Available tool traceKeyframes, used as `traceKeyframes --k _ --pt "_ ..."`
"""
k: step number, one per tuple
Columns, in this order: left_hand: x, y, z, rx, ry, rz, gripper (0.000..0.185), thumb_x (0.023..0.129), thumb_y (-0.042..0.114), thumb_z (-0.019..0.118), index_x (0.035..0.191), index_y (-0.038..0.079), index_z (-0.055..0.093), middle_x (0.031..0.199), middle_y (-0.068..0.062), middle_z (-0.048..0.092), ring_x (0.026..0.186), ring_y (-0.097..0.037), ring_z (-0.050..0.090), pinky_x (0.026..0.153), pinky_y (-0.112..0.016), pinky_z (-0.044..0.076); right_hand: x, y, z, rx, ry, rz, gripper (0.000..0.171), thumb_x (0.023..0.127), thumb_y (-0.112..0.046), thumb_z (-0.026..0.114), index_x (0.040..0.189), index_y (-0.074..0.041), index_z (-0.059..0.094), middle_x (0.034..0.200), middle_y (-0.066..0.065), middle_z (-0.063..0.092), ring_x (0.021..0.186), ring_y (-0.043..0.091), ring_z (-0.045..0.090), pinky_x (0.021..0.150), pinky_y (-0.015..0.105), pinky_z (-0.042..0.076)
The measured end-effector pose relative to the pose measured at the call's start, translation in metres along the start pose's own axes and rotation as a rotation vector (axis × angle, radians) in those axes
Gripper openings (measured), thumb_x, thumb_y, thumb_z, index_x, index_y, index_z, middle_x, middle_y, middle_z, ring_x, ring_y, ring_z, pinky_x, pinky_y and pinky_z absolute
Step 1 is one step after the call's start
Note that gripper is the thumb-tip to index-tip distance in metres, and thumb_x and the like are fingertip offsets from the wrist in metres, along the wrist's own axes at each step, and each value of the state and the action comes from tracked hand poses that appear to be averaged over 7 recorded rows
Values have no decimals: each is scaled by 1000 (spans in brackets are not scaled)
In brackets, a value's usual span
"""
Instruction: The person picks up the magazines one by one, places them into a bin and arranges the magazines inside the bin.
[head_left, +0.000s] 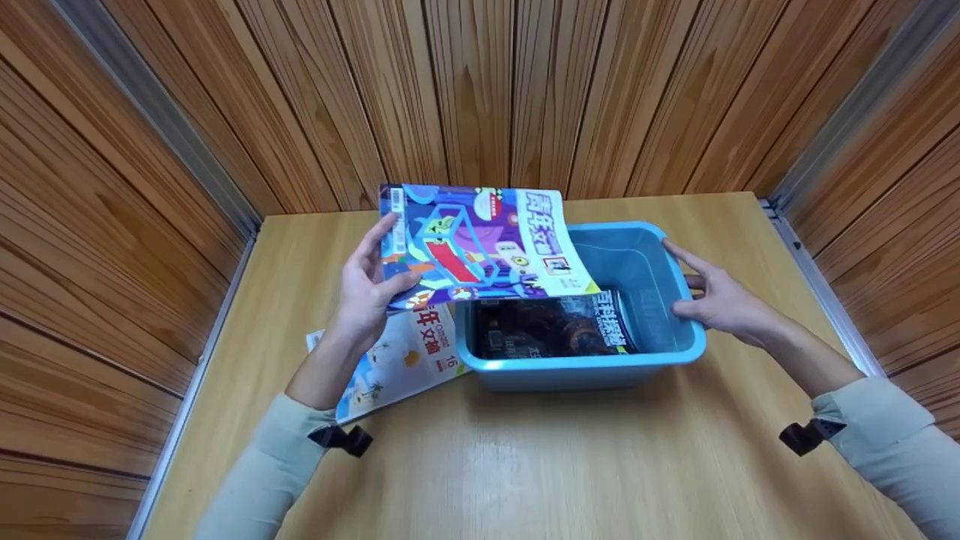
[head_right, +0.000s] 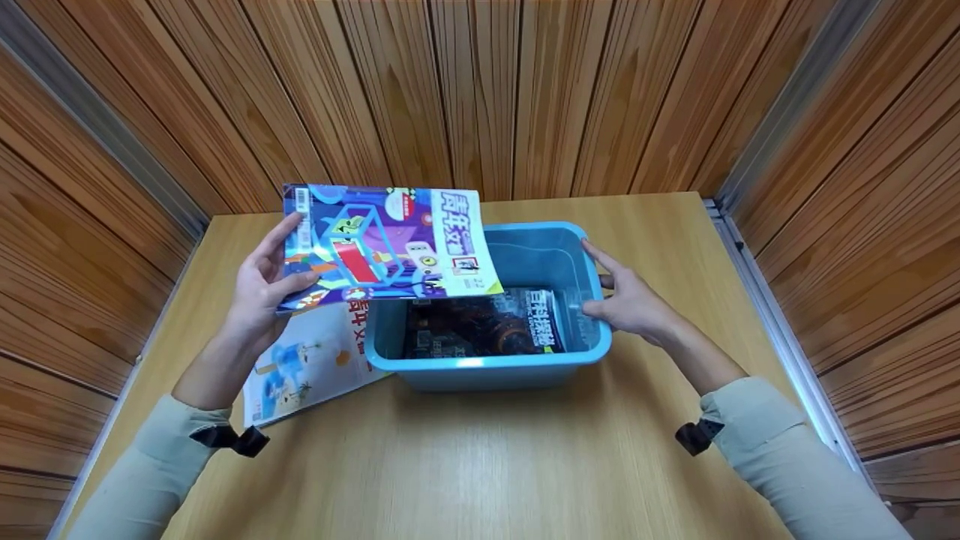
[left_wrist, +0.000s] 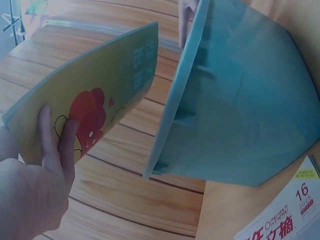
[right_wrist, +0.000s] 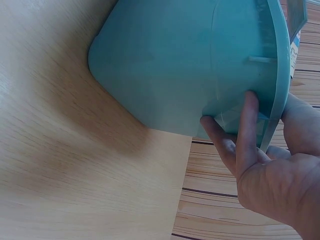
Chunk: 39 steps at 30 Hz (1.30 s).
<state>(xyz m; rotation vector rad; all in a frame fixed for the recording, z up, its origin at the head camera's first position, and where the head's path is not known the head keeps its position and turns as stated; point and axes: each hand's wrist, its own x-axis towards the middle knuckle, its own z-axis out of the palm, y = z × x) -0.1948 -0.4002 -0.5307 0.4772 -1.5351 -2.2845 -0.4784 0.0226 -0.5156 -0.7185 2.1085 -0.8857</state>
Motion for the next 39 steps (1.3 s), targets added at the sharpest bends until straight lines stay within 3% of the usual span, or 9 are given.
traceKeyframes --k 9,17,24,32,39 --pt "0 1 0 4 -2 -28 86 103 -14 64 177 18 34 179 -12 37 155 -35 54 101 -25 67 26 -16 6 -32 -26 -24 108 108 -6 67 182 -33 -7 181 40 25 157 71 41 105 75 60" --pt "0 0 1 38 -9 -31 85 103 -10 68 176 21 36 177 -13 40 154 -36 57 105 -30 67 30 -47 2 -98 -16 -44 109 107 -6 68 182 -32 -7 181 39 24 158 72 39 105 76 59" --pt "0 1 0 -4 -13 -36 81 105 -8 68 175 23 39 179 -11 38 157 -35 56 115 -41 62 34 -78 -1 -171 -10 -61 109 108 -7 68 182 -32 -7 181 40 23 158 73 37 105 76 60" --pt "4 -7 16 16 -50 -66 81 106 -7 68 175 22 38 182 -10 34 159 -35 54 122 -47 59 35 -79 -1 -170 -22 -80 109 106 -4 68 182 -28 -5 178 42 30 153 70 47 100 69 67" --pt "8 -10 35 65 -19 -158 83 105 -3 73 175 27 41 183 -10 33 157 -35 54 126 -50 57 33 -78 -2 -177 -15 -83 111 106 -7 71 182 -30 -6 180 39 28 155 69 45 103 69 66"
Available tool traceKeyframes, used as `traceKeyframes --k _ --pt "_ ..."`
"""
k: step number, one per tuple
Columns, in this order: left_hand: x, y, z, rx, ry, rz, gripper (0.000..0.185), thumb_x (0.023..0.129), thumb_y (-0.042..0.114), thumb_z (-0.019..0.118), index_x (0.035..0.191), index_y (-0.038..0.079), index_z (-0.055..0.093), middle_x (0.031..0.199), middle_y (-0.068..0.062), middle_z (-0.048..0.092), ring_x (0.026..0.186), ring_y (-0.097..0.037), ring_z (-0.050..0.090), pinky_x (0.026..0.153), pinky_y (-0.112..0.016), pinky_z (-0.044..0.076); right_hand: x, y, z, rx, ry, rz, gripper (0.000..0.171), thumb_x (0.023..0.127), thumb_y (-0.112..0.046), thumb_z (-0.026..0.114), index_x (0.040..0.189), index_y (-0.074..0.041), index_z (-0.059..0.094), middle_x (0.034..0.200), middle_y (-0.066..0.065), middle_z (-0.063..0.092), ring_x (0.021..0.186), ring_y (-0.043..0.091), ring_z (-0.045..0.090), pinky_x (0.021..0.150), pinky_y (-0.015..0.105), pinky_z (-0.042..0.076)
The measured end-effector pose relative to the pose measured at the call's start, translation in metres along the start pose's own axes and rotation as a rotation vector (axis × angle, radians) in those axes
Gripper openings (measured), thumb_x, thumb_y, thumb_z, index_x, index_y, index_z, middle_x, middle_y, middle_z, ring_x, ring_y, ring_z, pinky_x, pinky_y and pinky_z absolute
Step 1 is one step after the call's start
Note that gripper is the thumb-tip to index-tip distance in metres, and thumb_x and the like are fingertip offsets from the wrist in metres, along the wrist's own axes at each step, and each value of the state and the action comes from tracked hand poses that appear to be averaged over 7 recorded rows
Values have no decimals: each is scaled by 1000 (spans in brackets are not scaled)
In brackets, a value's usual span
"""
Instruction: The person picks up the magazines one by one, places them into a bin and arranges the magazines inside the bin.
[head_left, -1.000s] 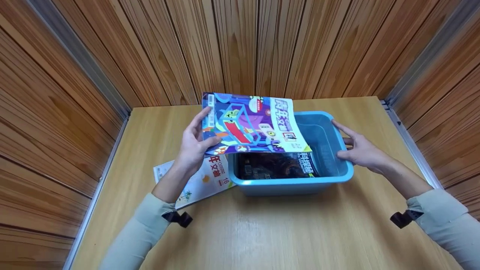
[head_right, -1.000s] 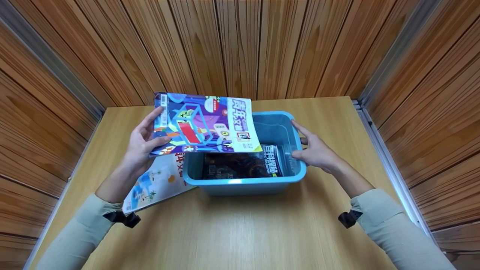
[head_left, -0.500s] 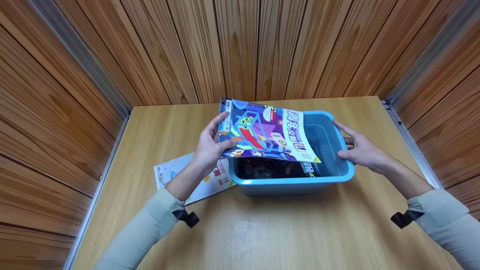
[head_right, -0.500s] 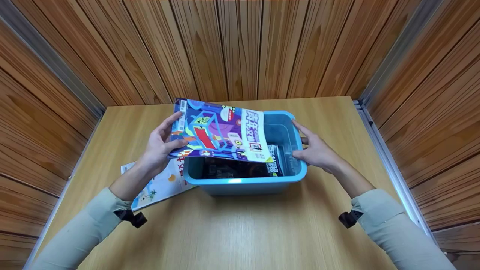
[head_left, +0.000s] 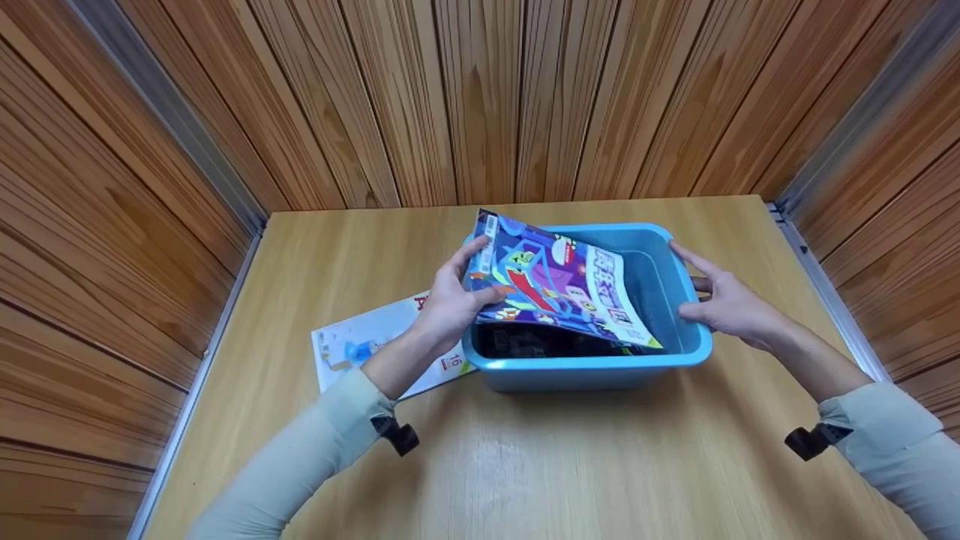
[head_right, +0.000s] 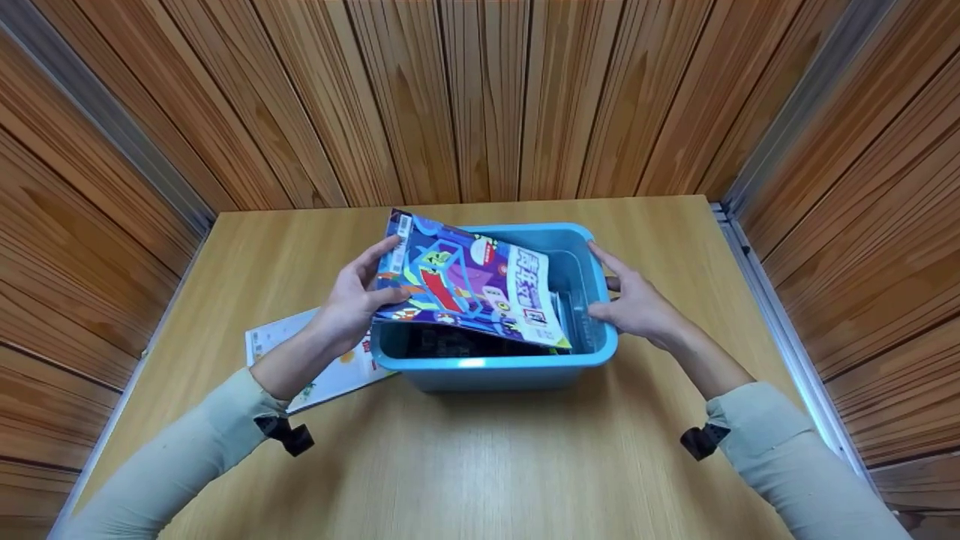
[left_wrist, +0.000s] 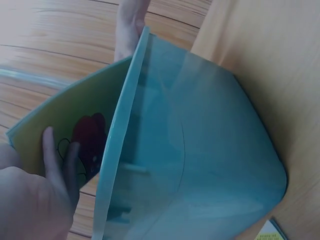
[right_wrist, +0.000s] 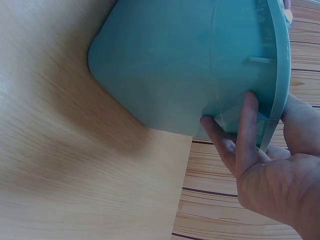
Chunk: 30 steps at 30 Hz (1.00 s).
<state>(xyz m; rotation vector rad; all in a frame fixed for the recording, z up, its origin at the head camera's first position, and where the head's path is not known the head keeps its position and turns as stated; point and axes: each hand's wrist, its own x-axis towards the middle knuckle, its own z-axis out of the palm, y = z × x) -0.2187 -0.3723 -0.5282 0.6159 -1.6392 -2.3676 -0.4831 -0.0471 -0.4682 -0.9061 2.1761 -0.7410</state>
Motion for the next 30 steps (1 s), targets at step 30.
traceKeyframes --k 30 --pt "26 -11 29 -129 -223 -152 90 106 -4 67 180 25 26 167 -19 48 128 -30 73 120 -49 61 -1 0 -1 12 -8 4 108 108 -7 70 182 -27 -5 177 43 30 152 70 49 102 68 66"
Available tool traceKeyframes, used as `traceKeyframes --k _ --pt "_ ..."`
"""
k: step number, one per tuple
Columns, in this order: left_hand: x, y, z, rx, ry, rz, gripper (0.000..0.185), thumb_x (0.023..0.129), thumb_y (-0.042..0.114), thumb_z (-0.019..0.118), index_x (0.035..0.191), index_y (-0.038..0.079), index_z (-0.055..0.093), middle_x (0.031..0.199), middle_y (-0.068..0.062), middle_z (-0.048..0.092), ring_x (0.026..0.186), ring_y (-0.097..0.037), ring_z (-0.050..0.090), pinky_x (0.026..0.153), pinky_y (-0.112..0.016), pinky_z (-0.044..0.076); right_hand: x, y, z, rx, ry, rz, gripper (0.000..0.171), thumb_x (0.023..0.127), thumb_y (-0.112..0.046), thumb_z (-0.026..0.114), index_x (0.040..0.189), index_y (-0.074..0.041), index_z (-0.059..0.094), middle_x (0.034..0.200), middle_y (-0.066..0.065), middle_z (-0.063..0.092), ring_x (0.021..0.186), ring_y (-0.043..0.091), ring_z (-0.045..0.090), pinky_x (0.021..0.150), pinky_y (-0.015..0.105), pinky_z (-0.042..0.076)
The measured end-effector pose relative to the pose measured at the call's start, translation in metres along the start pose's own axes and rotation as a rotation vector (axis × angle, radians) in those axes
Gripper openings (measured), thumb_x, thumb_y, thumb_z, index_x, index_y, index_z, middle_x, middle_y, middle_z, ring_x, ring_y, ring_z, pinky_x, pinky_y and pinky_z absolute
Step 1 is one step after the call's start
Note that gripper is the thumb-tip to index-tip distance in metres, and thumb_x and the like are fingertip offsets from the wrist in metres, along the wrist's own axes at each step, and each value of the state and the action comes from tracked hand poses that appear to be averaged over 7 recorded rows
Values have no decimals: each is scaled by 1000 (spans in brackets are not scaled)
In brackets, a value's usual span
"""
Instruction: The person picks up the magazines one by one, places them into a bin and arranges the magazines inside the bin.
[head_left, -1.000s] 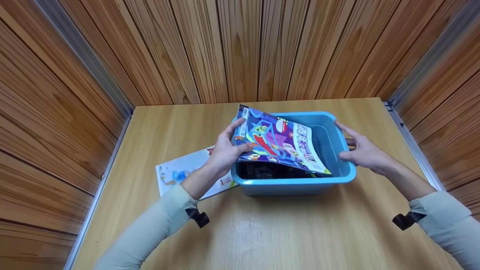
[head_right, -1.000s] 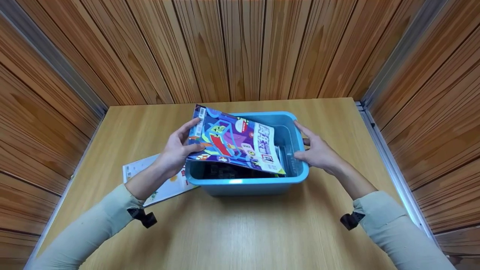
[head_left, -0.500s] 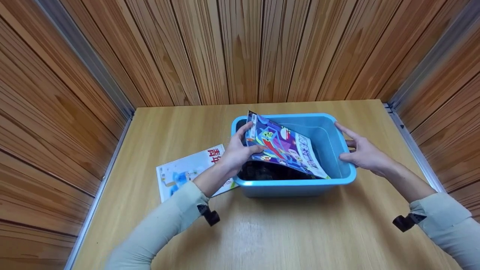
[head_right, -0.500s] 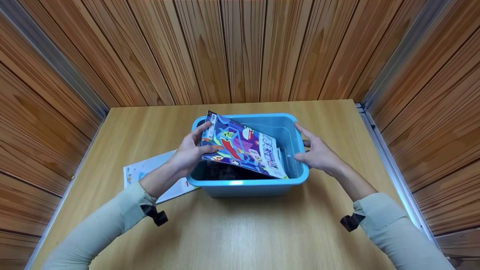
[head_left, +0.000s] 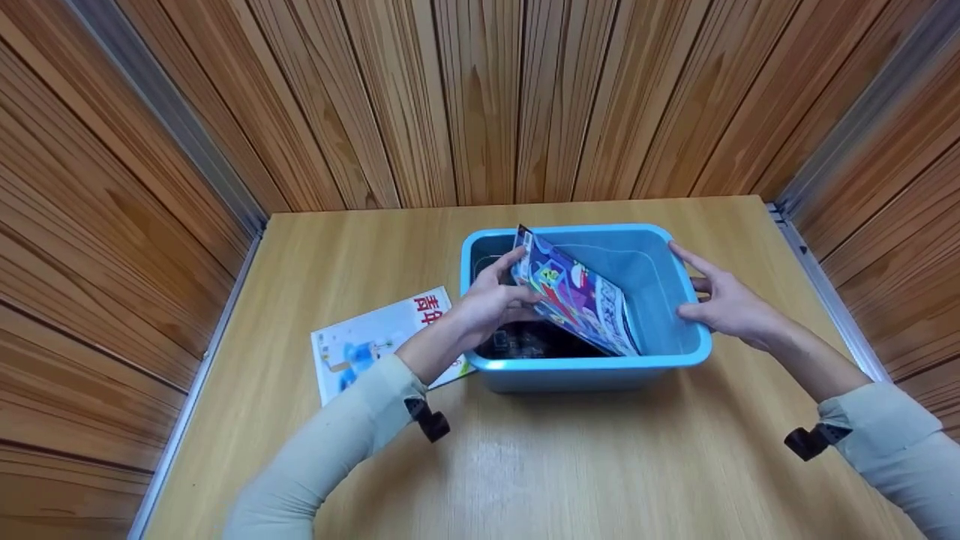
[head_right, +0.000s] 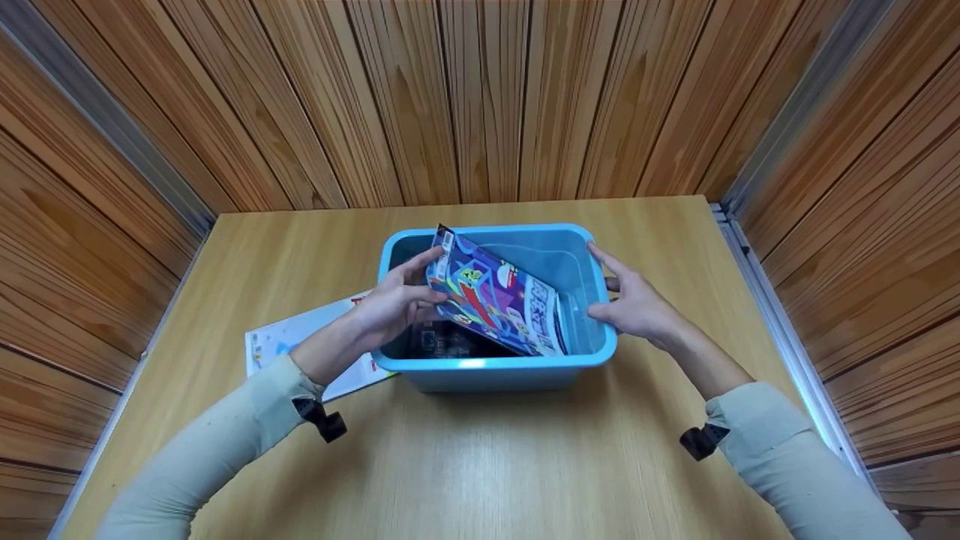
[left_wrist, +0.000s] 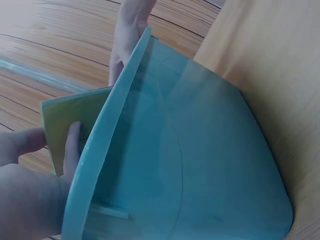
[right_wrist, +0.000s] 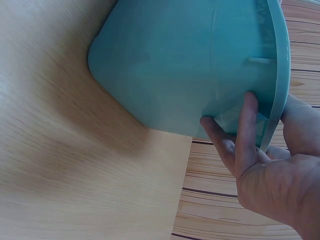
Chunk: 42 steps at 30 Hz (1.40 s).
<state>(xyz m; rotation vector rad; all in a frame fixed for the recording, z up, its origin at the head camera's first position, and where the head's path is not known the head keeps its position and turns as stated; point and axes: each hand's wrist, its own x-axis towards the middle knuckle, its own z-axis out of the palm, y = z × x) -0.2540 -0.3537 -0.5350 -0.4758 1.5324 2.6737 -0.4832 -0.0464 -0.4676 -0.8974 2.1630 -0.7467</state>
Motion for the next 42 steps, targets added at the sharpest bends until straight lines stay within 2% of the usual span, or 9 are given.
traceKeyframes --k 6,10,17,23,28,33,36,39,42 --pt "2 4 2 58 -61 5 99 103 -8 71 182 25 21 184 -11 22 136 -31 69 118 -47 62 0 0 0 -3 5 3 109 108 -9 71 182 -29 -6 177 42 31 152 69 49 102 66 66" --pt "2 9 0 171 -122 9 101 104 -9 69 182 26 17 186 -12 24 149 -35 62 120 -50 61 0 1 -2 -2 7 -2 109 108 -9 71 182 -29 -7 177 42 30 153 70 48 102 67 66" --pt "1 19 -7 464 -225 24 107 103 -7 72 183 27 9 185 -9 33 146 -32 67 119 -48 61 1 0 -1 5 6 -5 108 108 -6 69 182 -28 -5 177 43 31 151 70 50 98 63 69" --pt "-3 28 -9 804 -262 56 106 104 5 78 183 20 10 182 -12 39 152 -27 58 134 -48 48 2 0 0 -1 3 -4 106 106 -2 67 182 -26 -4 175 45 31 150 70 51 95 62 70" --pt "-7 36 -8 948 -246 5 104 105 12 79 183 19 10 175 -14 48 149 -28 60 133 -49 50 1 0 0 -11 12 7 108 108 -7 69 182 -28 -6 177 43 30 151 70 49 98 62 69" --pt "-10 37 -4 989 -170 -53 101 106 18 80 182 16 14 169 -17 55 142 -28 68 113 -43 65 0 1 1 -9 12 5 107 108 -8 70 182 -29 -5 178 42 30 152 68 50 98 59 70" --pt "-12 38 -3 982 -139 -71 98 107 21 80 182 14 17 166 -18 57 137 -29 73 102 -38 69 0 1 1 -2 8 3 107 109 -8 69 182 -28 -5 178 41 30 152 68 49 99 60 69" --pt "-15 40 -4 989 -118 -70 95 108 26 79 182 14 20 166 -18 58 133 -32 76 104 -42 69 0 2 1 0 7 8 107 109 -8 69 182 -29 -6 178 42 28 153 69 47 101 64 68" --pt "-16 41 -7 1011 -86 -43 91 107 30 79 181 16 27 173 -17 52 148 -34 65 118 -51 62 0 2 0 -1 7 10 106 110 -8 68 182 -30 -7 178 43 27 154 70 46 103 67 66"
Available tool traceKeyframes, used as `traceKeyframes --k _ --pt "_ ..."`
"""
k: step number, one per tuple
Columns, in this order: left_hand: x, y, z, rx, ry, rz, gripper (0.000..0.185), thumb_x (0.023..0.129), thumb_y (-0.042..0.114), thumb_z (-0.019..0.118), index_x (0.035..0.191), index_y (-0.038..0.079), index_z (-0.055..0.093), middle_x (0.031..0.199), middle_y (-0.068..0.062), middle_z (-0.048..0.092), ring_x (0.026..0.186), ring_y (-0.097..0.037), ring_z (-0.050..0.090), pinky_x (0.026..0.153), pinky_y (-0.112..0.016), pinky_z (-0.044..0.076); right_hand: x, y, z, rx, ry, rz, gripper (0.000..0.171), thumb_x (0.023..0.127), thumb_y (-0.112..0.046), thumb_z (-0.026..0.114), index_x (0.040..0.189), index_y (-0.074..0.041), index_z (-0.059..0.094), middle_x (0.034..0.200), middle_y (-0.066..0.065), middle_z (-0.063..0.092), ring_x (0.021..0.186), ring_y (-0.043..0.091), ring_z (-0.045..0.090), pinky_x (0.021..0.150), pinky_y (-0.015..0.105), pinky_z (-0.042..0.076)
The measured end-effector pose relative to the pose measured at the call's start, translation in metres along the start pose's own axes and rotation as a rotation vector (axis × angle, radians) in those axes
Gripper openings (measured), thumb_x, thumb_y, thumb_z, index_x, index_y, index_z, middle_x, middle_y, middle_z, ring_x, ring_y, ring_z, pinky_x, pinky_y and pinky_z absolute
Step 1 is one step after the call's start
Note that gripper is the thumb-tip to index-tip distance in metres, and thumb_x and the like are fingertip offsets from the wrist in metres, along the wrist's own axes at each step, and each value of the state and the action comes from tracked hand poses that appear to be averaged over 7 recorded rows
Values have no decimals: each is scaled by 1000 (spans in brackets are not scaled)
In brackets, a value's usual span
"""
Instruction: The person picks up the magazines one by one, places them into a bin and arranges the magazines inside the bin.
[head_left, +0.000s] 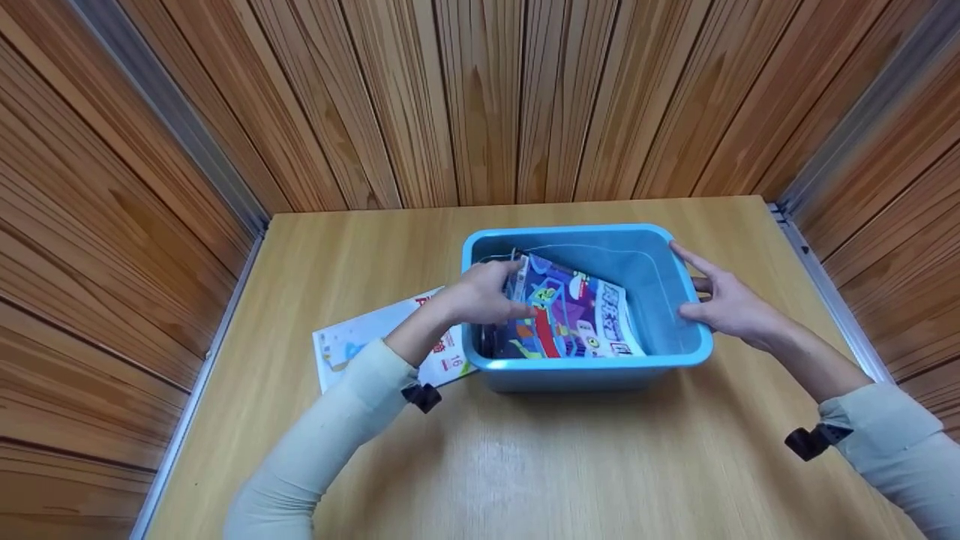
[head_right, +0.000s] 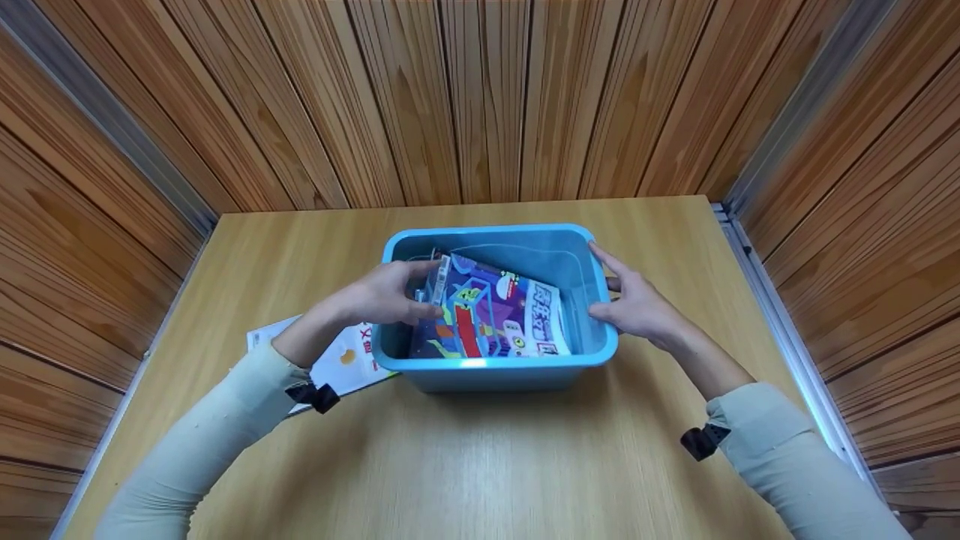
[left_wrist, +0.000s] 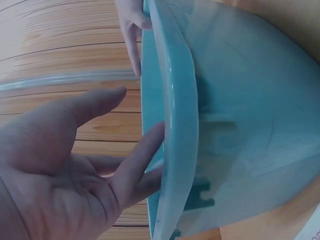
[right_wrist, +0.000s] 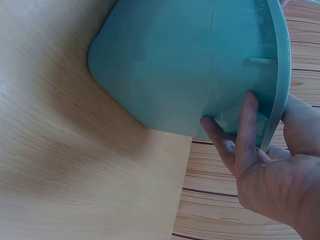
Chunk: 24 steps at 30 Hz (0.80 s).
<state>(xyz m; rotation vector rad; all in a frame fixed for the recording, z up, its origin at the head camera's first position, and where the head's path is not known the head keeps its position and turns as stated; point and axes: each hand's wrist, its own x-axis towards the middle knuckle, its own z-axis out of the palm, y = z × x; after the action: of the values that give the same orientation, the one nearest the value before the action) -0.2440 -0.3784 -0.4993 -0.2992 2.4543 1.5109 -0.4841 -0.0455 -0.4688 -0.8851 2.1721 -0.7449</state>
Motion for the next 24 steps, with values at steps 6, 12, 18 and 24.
traceKeyframes --k 6,12,18,24 --pt "-1 -12 0 38 84 52 89 106 32 80 178 12 33 180 -17 44 166 -38 47 131 -60 49 0 -2 1 3 -5 -1 105 109 -5 67 182 -28 -5 176 44 30 152 70 48 100 65 68" --pt "-2 -20 1 48 123 92 87 105 32 81 177 11 36 182 -14 43 169 -38 45 132 -61 47 2 -2 -1 0 -12 -6 106 108 -3 65 182 -26 -6 175 46 29 152 71 47 98 65 69" --pt "-2 -29 0 -34 121 166 78 108 28 78 175 13 42 177 -13 52 158 -38 59 127 -56 54 2 -1 0 -2 -13 -8 105 108 -5 66 182 -28 -5 178 44 27 154 71 45 100 66 68" --pt "-6 -38 0 -141 170 247 78 107 27 79 176 23 42 176 -12 53 156 -40 61 124 -58 56 2 -1 -1 -6 -10 -6 105 109 -5 66 182 -28 -6 178 43 27 153 71 45 100 67 67"
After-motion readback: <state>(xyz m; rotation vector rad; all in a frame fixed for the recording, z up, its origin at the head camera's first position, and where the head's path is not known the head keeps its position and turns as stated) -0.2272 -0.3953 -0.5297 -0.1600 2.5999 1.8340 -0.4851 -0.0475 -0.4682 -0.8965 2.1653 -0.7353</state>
